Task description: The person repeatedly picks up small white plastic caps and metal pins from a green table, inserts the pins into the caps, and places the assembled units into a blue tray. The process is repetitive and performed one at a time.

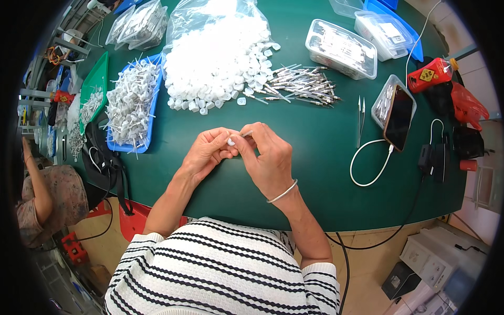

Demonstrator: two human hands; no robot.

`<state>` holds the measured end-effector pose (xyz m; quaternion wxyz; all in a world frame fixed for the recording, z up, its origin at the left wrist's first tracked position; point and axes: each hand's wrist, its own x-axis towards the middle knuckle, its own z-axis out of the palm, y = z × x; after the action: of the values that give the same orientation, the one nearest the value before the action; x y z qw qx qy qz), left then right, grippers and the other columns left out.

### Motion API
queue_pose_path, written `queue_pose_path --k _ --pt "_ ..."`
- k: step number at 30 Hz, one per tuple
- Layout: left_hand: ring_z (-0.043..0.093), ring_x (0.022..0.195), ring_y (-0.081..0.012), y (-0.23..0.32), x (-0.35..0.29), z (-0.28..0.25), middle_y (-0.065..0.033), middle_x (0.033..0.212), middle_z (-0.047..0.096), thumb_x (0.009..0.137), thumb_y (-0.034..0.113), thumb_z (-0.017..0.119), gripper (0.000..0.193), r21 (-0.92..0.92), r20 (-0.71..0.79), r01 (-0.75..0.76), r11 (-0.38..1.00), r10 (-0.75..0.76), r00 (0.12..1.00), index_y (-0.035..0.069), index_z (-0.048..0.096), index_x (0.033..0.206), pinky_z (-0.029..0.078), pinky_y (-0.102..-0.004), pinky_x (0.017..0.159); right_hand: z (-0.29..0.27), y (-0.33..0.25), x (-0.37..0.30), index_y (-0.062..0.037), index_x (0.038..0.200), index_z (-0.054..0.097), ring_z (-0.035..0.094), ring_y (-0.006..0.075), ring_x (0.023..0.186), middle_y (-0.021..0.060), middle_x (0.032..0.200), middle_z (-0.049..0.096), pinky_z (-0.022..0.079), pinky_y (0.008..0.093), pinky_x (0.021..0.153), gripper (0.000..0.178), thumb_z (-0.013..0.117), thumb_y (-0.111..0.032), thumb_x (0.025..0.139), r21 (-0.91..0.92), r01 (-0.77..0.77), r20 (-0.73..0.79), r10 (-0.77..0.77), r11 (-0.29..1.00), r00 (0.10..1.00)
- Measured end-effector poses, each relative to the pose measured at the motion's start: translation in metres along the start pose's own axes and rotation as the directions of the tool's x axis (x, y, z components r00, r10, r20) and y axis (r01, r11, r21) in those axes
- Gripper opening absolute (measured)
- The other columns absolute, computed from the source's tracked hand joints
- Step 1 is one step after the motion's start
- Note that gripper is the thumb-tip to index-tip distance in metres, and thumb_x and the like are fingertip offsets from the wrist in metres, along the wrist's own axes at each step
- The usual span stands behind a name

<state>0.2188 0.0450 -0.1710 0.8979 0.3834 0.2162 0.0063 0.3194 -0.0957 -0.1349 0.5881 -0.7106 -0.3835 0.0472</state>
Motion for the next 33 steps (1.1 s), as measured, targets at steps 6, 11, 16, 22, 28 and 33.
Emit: queue_pose_path --k 6,11,16,22,28,33 --pt "0.066 0.078 -0.0135 0.000 -0.001 0.003 -0.0102 0.090 0.067 0.093 0.017 0.059 0.024 0.035 -0.020 -0.027 0.999 0.027 0.999 -0.003 0.064 0.103 0.056 -0.0218 0.070 -0.001 0.001 0.000 -0.0031 0.083 0.058 0.063 0.0179 0.059 0.0076 0.074 0.061 0.048 0.0274 0.051 0.013 0.069 -0.008 0.081 -0.001 0.023 0.022 -0.023 1.000 0.999" --pt "0.066 0.079 -0.0139 0.001 -0.002 0.005 -0.0102 0.091 0.068 0.092 0.017 0.061 0.023 0.034 -0.025 -0.036 0.999 0.037 0.999 -0.003 0.065 0.104 0.055 -0.0220 0.070 -0.005 0.001 0.003 -0.0036 0.084 0.058 0.061 0.0197 0.060 0.0078 0.074 0.061 0.046 0.0292 0.051 0.012 0.069 -0.006 0.080 -0.022 0.041 0.075 -0.039 0.999 0.996" --pt "0.066 0.078 -0.0140 -0.003 -0.002 0.001 -0.0097 0.089 0.068 0.091 0.017 0.062 0.023 0.032 -0.040 -0.031 0.999 0.032 0.999 -0.002 0.065 0.104 0.055 -0.0221 0.070 -0.007 0.003 0.002 -0.0038 0.085 0.058 0.060 0.0211 0.060 0.0081 0.075 0.061 0.046 0.0300 0.052 0.012 0.069 -0.005 0.080 -0.013 0.047 0.099 -0.045 0.999 0.994" --pt "0.066 0.078 -0.0126 -0.001 -0.003 0.004 -0.0090 0.089 0.068 0.090 0.016 0.064 0.022 0.032 -0.051 -0.045 0.998 0.046 0.998 -0.001 0.065 0.103 0.055 -0.0215 0.071 -0.005 0.004 0.002 -0.0030 0.084 0.061 0.061 0.0194 0.061 0.0084 0.076 0.062 0.047 0.0288 0.053 0.010 0.070 -0.004 0.079 0.042 -0.009 0.097 0.005 0.999 0.995" --pt "0.065 0.078 -0.0110 -0.003 -0.003 0.005 -0.0079 0.088 0.068 0.089 0.014 0.065 0.021 0.028 -0.108 -0.078 0.997 0.080 0.991 -0.001 0.065 0.103 0.054 -0.0213 0.070 0.003 0.011 0.000 -0.0013 0.085 0.064 0.061 0.0170 0.063 0.0074 0.078 0.063 0.049 0.0275 0.056 0.009 0.070 -0.002 0.078 0.119 -0.032 0.083 0.022 0.992 0.996" --pt "0.064 0.081 -0.0112 0.002 -0.009 0.003 -0.0087 0.092 0.069 0.089 0.011 0.064 0.020 0.170 -0.106 -0.259 0.951 0.279 0.954 -0.001 0.064 0.106 0.052 -0.0211 0.071 -0.014 -0.004 0.007 -0.0026 0.092 0.064 0.061 0.0173 0.065 0.0072 0.078 0.063 0.048 0.0282 0.058 0.015 0.070 -0.004 0.078 0.101 -0.113 0.167 0.095 0.988 0.981"
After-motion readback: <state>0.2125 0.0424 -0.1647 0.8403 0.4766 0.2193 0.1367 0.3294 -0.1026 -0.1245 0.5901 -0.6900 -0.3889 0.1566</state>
